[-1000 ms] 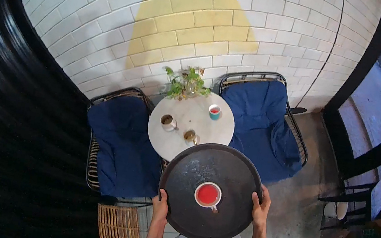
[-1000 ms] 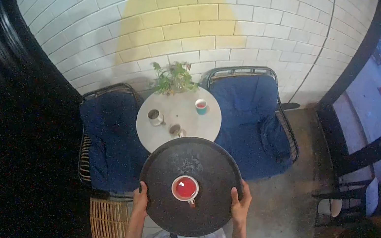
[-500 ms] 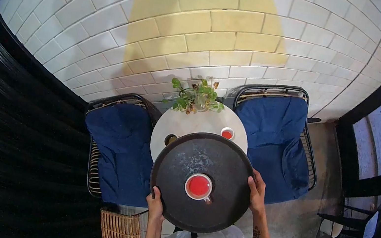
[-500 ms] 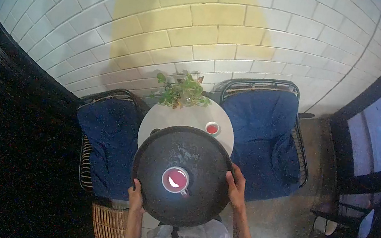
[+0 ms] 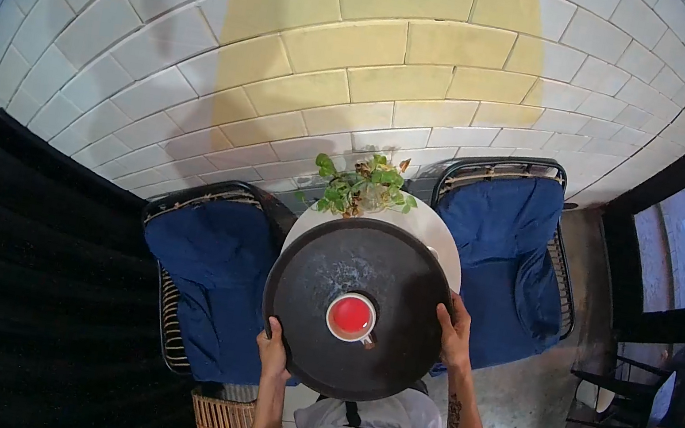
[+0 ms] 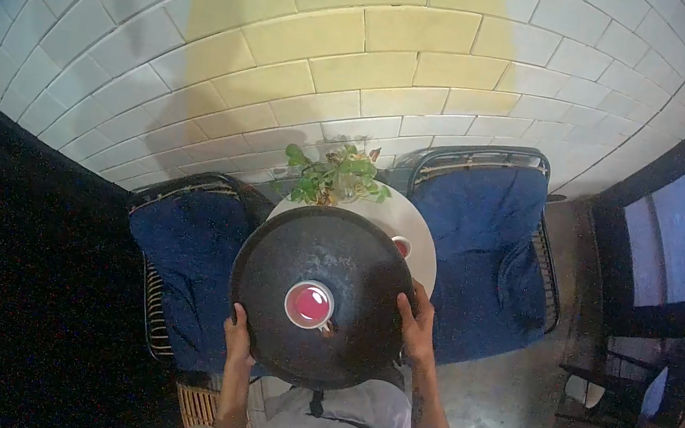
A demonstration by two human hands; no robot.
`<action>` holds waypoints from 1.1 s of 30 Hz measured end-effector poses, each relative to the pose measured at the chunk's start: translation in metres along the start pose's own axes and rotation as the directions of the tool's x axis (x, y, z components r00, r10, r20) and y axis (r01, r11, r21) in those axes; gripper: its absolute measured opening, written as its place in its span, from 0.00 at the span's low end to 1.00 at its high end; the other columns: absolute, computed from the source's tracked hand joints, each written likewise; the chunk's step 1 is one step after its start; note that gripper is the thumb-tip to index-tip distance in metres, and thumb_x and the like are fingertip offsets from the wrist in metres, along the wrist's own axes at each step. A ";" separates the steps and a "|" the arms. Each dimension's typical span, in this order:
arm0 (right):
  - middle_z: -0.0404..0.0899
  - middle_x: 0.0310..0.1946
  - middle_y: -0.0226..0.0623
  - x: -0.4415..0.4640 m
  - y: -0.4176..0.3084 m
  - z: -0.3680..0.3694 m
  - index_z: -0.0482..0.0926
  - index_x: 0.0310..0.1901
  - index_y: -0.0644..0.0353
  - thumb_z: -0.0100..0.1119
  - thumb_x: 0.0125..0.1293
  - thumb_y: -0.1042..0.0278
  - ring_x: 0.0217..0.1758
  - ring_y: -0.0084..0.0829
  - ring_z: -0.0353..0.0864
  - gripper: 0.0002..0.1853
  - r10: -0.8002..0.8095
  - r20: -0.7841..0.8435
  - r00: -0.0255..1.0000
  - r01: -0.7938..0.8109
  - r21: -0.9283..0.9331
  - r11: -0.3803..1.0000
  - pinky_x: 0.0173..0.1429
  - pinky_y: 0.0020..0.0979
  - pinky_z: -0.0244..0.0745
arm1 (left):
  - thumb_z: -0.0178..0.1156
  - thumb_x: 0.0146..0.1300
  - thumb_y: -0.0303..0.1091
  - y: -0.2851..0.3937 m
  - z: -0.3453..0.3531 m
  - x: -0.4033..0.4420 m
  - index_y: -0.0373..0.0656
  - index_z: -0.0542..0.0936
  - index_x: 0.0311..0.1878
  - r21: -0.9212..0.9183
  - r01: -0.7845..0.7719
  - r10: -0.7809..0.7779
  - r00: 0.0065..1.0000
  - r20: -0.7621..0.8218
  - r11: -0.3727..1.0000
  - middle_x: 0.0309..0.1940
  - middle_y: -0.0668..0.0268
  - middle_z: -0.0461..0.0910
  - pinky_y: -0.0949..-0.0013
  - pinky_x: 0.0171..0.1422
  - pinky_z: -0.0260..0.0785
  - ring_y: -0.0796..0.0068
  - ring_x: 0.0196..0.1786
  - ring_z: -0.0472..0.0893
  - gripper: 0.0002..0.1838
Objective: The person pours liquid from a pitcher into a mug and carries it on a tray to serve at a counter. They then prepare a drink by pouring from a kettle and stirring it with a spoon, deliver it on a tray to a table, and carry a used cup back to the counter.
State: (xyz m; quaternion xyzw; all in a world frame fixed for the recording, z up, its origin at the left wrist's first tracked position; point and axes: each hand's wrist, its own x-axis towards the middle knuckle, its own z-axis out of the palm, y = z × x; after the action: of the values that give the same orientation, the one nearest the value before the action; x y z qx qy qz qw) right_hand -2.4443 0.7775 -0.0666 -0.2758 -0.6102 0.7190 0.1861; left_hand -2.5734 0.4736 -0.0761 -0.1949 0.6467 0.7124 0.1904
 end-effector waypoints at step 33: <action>0.82 0.33 0.29 0.047 0.058 0.097 0.81 0.53 0.64 0.51 0.79 0.61 0.31 0.20 0.78 0.15 0.304 0.607 0.734 -0.221 -0.211 0.952 0.38 0.25 0.74 | 0.53 0.72 0.62 -0.089 -0.111 -0.124 0.28 0.63 0.72 -0.472 -0.038 -0.262 0.792 -0.552 0.881 0.69 0.47 0.70 0.54 0.67 0.73 0.51 0.65 0.76 0.43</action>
State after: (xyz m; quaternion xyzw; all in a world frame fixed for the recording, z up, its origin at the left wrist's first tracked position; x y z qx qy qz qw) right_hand -2.5374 0.7196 -0.1215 -0.1124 -0.6354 0.7489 -0.1510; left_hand -2.4176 0.3691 -0.0959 -0.4890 0.4725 0.7325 -0.0329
